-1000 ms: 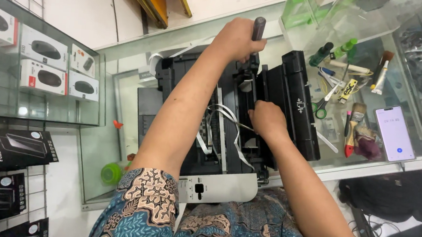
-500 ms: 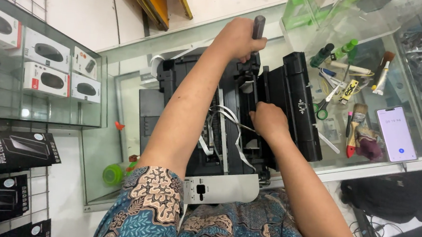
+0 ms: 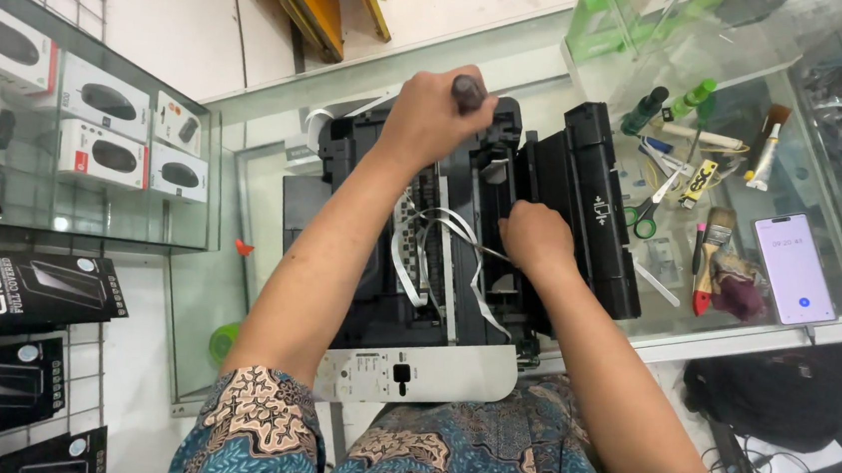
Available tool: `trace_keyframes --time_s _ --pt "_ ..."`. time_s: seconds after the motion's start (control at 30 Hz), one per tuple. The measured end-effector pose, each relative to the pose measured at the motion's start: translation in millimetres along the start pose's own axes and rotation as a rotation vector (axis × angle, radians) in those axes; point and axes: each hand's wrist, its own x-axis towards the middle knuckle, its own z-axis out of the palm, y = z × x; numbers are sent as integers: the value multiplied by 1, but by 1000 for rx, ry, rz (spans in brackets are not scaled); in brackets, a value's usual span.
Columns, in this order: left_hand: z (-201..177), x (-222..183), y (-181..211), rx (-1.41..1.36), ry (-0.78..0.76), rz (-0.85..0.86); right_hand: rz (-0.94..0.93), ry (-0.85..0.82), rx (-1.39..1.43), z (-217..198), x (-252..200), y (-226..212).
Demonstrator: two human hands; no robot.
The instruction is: Disassembling a printer to inspect and repair internal components using a screwdriver
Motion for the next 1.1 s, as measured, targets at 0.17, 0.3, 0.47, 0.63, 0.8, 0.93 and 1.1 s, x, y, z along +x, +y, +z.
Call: trace_keyframes --time_s 0.17,0.3,0.47,0.63,0.8,0.93,1.1 --pt "43 -41 -44 98 252 30 -169 -6 134 -27 -10 5" --pt "66 -68 -49 -22 364 -33 -163 -50 125 -32 -18 3" --pt "88 -77 -57 -84 468 -13 -167 -39 117 -29 -15 4" --pt "121 -105 -41 72 517 104 -183 -15 81 -14 -4 12" --pt "133 -132 -48 259 561 217 -173 -8 99 -14 -5 12" --pt "136 -135 -40 175 580 117 -207 -7 82 -16 -4 13" --pt "136 -142 -5 59 492 -33 -182 3 86 -20 -9 11"
